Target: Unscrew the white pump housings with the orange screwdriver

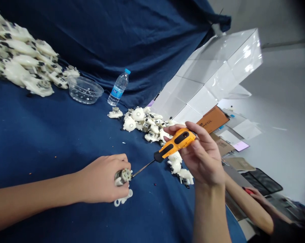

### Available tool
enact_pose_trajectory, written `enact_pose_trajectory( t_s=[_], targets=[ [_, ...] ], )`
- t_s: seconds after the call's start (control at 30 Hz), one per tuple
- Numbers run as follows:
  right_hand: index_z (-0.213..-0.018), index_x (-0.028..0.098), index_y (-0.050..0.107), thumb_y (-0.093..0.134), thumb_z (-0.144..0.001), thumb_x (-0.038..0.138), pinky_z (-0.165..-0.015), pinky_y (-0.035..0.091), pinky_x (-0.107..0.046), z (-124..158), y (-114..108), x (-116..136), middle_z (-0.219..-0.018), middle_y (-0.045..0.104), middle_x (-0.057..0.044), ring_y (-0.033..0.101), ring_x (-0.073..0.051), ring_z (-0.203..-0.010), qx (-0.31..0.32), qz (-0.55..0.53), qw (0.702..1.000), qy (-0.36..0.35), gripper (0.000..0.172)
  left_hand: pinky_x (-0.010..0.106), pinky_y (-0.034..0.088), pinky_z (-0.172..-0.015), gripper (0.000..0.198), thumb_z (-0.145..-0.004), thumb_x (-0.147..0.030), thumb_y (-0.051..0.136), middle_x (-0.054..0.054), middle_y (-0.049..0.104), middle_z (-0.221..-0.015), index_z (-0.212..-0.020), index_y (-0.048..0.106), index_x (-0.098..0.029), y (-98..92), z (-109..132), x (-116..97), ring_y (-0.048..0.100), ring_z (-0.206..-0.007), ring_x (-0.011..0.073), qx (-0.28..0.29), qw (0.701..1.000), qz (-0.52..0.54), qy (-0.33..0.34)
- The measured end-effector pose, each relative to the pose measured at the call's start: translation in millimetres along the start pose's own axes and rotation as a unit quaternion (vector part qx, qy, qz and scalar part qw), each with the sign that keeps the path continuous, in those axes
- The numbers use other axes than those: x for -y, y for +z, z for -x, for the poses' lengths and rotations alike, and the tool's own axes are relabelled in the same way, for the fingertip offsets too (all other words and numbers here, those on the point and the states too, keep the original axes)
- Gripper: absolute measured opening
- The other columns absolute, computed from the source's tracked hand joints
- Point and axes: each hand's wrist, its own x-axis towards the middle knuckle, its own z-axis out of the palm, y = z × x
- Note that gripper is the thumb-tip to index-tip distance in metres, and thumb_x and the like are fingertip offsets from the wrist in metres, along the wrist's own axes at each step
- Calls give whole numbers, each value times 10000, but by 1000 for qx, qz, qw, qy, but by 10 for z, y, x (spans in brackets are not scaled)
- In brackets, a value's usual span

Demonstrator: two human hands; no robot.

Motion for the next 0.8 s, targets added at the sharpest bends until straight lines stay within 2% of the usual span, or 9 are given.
enact_pose_trajectory(
  t_s=[0.07, 0.13, 0.23, 0.33, 0.43, 0.53, 0.63, 0.7, 0.8],
  targets=[
    [-1183, 331, 640, 665, -822, 463, -1005, 443, -573, 22, 16, 4, -1306, 585, -58, 509, -327, -1246, -5, -4, 1000, 4, 385, 293, 382, -632, 74, -734, -275, 576, -30, 580, -834, -707, 584, -207, 0, 4, -6, 524, -657, 115, -2, 1000, -3, -2],
    [-1086, 335, 695, 765, -714, 492, -984, 464, -555, 31, 31, 5, -1294, 570, -50, 508, -325, -1222, -28, -10, 1000, -2, 409, 291, 382, -629, 67, -733, -270, 575, -31, 580, -830, -707, 586, -209, -1, 3, -9, 523, -657, 115, -2, 1000, -3, -4],
    [-892, 360, 748, 826, -674, 313, -907, 526, -452, 23, 57, -1, -1022, 613, 0, 595, -227, -992, -100, -4, 995, -8, 236, 293, 386, -634, 70, -740, -277, 573, -29, 582, -832, -716, 589, -213, 0, -3, -9, 526, -655, 117, 2, 1000, -2, -5],
    [-1008, 386, 726, 775, -708, 206, -866, 536, -391, 11, 73, 10, -907, 619, 19, 610, -187, -881, -144, 35, 989, 6, 353, 296, 387, -642, 91, -748, -283, 567, -29, 582, -825, -696, 570, -208, 0, -6, -8, 533, -656, 120, 3, 1000, -1, -7],
    [-1203, 376, 637, 744, -732, 234, -899, 528, -426, 16, 37, 36, -951, 646, -2, 625, -213, -897, -111, 54, 992, 20, 504, 296, 384, -643, 111, -750, -288, 563, -25, 582, -816, -677, 558, -205, 2, -7, -7, 539, -660, 124, 0, 1000, 3, -9],
    [-1237, 370, 610, 749, -733, 318, -964, 488, -508, 33, -45, 29, -972, 661, -17, 639, -250, -916, -54, 50, 997, 12, 525, 297, 383, -643, 111, -741, -292, 572, -18, 586, -813, -678, 561, -200, 3, -7, -3, 541, -651, 126, 0, 1000, 4, -5],
    [-1269, 420, 562, 733, -749, 325, -1036, 407, -576, 46, -97, -9, -946, 675, -2, 641, -271, -988, -15, 34, 999, -7, 555, 293, 384, -638, 98, -735, -291, 577, -20, 590, -820, -693, 569, -202, 2, -5, 2, 543, -652, 125, -1, 1000, 1, -7],
    [-1243, 428, 574, 695, -782, 297, -1071, 356, -593, 50, -86, -23, -981, 687, 1, 623, -277, -1073, -3, 21, 1000, -20, 494, 290, 385, -635, 97, -741, -288, 574, -27, 590, -819, -693, 567, -205, 2, -3, 4, 540, -650, 121, -1, 1000, -3, -11],
    [-1184, 356, 622, 605, -854, 253, -1086, 329, -609, 57, -18, -2, -1124, 672, -26, 548, -299, -1211, 1, 5, 1000, -19, 346, 292, 390, -644, 101, -750, -287, 572, -33, 589, -819, -690, 561, -207, 5, -3, 5, 536, -652, 117, -1, 1000, -5, -10]
  ],
)
